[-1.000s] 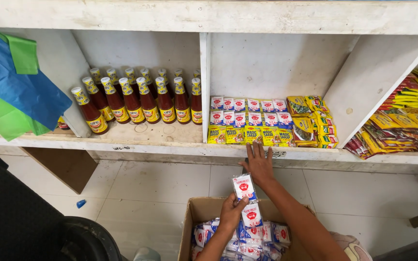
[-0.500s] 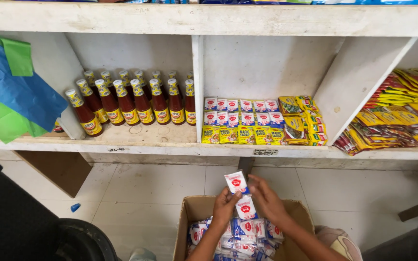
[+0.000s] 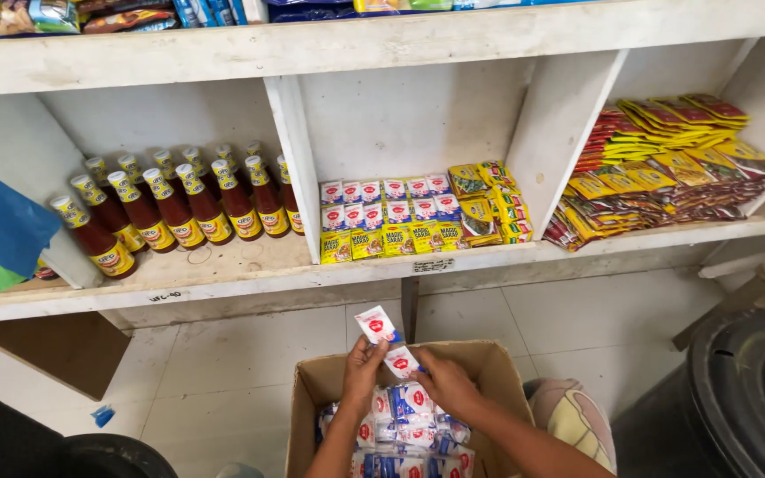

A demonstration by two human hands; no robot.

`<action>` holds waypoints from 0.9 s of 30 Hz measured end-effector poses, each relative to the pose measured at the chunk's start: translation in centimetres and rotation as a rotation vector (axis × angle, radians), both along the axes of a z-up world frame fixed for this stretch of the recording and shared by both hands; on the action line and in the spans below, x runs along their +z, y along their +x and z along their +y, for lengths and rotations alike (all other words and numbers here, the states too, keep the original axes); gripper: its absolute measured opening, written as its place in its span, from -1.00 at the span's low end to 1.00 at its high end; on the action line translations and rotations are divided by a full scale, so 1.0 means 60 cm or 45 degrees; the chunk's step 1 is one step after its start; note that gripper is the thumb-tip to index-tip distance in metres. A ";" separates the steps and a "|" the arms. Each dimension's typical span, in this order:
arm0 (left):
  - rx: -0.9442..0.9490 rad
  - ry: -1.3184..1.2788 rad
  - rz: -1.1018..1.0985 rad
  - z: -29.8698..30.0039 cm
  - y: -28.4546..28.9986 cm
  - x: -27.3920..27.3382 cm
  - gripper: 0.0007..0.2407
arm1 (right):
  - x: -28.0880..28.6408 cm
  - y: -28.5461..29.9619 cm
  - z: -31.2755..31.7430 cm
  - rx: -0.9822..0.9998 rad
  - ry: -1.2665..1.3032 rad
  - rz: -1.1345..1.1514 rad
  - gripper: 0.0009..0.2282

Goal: Stocking small milk sachets from a cardboard box onto a low grocery store shelf.

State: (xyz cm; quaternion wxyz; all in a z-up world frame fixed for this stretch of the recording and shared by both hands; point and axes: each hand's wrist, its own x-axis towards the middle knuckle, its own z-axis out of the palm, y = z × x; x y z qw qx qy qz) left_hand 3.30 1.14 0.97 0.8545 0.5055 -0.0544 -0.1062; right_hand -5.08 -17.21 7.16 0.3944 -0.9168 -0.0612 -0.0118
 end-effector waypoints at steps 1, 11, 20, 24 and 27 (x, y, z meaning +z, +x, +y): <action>-0.001 0.002 -0.001 0.002 -0.004 0.006 -0.84 | 0.006 -0.004 0.003 -0.001 0.002 -0.001 -0.73; 0.127 0.182 -0.005 0.005 0.006 -0.033 -0.83 | 0.036 -0.021 0.009 0.129 0.116 -0.040 -0.70; 0.368 0.152 -0.178 0.019 0.038 -0.074 -0.83 | 0.076 0.044 -0.019 0.071 -0.073 -0.420 -0.70; 0.385 0.242 -0.210 0.020 0.046 -0.073 -0.83 | 0.050 0.189 -0.077 -0.004 -0.308 -0.840 -0.72; 0.382 0.322 -0.174 0.020 0.027 -0.034 -0.83 | 0.078 0.255 -0.089 -0.146 -0.383 -0.694 -0.72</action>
